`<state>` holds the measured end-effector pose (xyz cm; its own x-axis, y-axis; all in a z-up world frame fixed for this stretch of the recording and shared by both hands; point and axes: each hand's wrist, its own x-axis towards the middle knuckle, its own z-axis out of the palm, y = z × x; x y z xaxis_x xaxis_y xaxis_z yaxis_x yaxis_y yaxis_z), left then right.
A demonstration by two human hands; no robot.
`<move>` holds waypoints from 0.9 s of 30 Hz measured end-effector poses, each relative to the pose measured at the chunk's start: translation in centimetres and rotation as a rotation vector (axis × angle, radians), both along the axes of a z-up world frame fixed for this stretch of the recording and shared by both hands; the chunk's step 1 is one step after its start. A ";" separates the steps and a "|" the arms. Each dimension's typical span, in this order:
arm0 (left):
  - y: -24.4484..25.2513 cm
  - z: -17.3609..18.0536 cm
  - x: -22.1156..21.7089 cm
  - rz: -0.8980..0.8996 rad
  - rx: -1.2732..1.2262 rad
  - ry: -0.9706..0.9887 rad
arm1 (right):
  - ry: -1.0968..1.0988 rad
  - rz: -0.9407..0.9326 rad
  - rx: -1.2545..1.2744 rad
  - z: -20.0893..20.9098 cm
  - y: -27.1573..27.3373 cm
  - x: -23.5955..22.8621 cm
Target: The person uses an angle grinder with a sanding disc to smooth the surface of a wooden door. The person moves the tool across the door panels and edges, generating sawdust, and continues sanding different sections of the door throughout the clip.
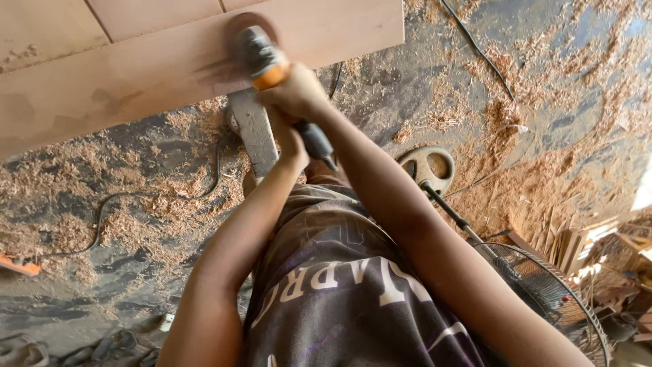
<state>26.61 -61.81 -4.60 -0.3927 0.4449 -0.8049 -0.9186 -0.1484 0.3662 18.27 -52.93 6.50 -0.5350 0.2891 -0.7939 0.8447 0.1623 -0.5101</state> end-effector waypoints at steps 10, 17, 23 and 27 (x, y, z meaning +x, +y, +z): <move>8.8 1.2 -0.5 -0.130 0.113 0.100 | 0.068 -0.184 -0.011 -1.0 9.1 2.6; 13.4 3.1 0.9 -0.478 0.084 0.166 | 0.276 -0.544 -0.150 -1.4 16.4 9.3; 9.1 3.7 2.3 -0.561 -0.030 0.133 | 0.238 -0.605 -0.171 -0.8 11.7 10.3; 3.1 3.6 0.6 -0.328 -0.022 0.113 | 0.278 -0.455 -0.120 -1.1 5.7 7.1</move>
<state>27.17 -58.76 -1.00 -0.3193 0.5453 -0.7751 -0.8696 0.1566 0.4683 25.38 -47.21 5.37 -0.5712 0.4565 -0.6821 0.6468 -0.2613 -0.7165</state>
